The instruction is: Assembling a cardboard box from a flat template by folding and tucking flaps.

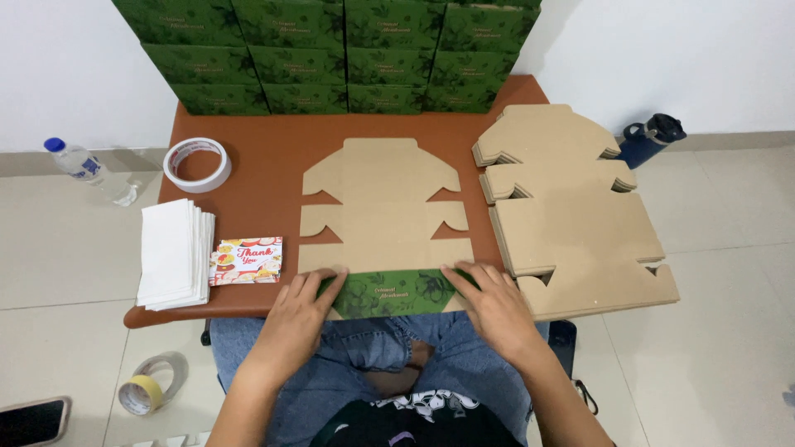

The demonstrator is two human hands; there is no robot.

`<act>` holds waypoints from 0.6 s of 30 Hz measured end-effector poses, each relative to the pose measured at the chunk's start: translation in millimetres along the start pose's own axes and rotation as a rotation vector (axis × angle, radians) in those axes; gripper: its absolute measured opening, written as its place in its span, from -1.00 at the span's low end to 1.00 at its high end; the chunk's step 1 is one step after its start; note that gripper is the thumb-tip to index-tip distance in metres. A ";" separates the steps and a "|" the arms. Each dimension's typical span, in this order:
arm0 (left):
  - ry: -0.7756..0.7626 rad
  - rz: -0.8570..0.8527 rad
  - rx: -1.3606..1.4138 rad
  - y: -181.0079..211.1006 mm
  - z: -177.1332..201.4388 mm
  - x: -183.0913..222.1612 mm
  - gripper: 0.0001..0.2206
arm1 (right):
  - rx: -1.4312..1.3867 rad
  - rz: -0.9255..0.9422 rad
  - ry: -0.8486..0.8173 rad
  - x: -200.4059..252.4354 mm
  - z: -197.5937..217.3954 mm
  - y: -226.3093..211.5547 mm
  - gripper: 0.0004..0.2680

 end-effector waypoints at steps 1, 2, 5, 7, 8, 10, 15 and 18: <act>0.006 -0.003 -0.004 0.2 9.3 1.9 -0.34 | 0.002 0.001 0.008 1.7 7.4 1.8 -0.45; -0.025 0.016 0.092 0.4 18.0 4.4 -0.45 | -0.059 -0.005 0.017 4.2 14.6 3.5 -0.57; -0.056 0.109 0.285 -2.1 47.9 -1.1 -0.57 | -0.194 -0.069 0.092 0.5 31.2 13.4 -0.70; -0.058 0.189 0.388 -12.3 47.9 -5.9 -0.58 | -0.263 -0.128 0.149 -6.0 29.9 21.6 -0.71; 0.078 0.205 0.461 -22.2 40.1 -8.7 -0.73 | -0.455 -0.204 0.250 -12.0 24.8 26.7 -0.81; 0.219 0.217 0.534 -33.0 25.1 -20.2 -0.88 | -0.646 -0.276 0.352 -29.8 9.7 30.1 -0.91; 0.489 0.418 0.439 -28.3 7.3 -61.0 -0.65 | -0.904 -0.492 0.662 -83.6 -38.4 31.9 -0.72; 0.434 0.445 0.389 -20.8 12.1 -74.0 -0.46 | -0.747 -0.535 0.588 -93.1 -22.8 17.0 -0.59</act>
Point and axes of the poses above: each hand's wrist, its own x-axis away from the middle knuckle, its own z-axis out of the back of the hand, y = z × x, the point moved 1 cm from there along -x, towards the middle knuckle, and after that the axes turned 1 degree about -z, right-handed, at the moved point
